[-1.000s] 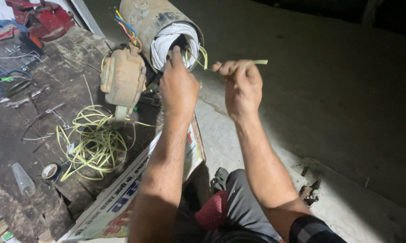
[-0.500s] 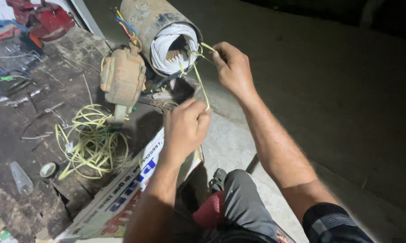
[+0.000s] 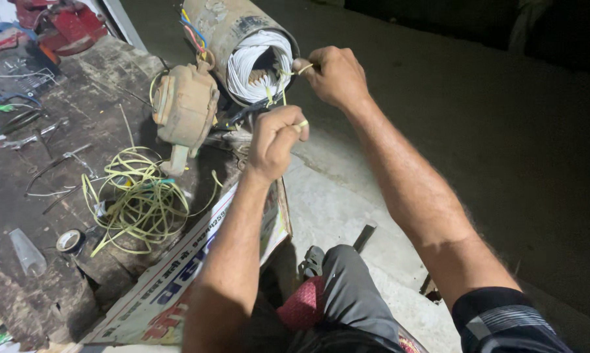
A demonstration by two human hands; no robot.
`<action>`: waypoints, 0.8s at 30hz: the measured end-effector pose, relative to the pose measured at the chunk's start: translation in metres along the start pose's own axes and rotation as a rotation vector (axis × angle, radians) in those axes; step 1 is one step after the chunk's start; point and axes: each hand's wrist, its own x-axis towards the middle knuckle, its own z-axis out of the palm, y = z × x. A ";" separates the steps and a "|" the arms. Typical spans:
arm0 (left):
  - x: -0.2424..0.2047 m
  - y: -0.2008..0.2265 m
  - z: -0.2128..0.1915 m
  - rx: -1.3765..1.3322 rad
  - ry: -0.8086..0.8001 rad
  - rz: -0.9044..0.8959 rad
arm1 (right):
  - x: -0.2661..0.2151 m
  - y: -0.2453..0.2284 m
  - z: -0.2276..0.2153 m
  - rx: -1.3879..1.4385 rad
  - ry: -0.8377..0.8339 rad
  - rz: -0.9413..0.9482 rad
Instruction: The person works on a disassembled electric motor placed on a cluttered workbench. They repeatedly pull yellow tie strips from a spool, cut them with scissors, and use a screwdriver to secure the motor's internal windings. The person ties the windings in place and adjusts the components throughout the clip.
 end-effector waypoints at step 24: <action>-0.043 0.002 0.047 0.385 0.108 0.133 | 0.002 0.004 0.022 0.224 0.091 -0.004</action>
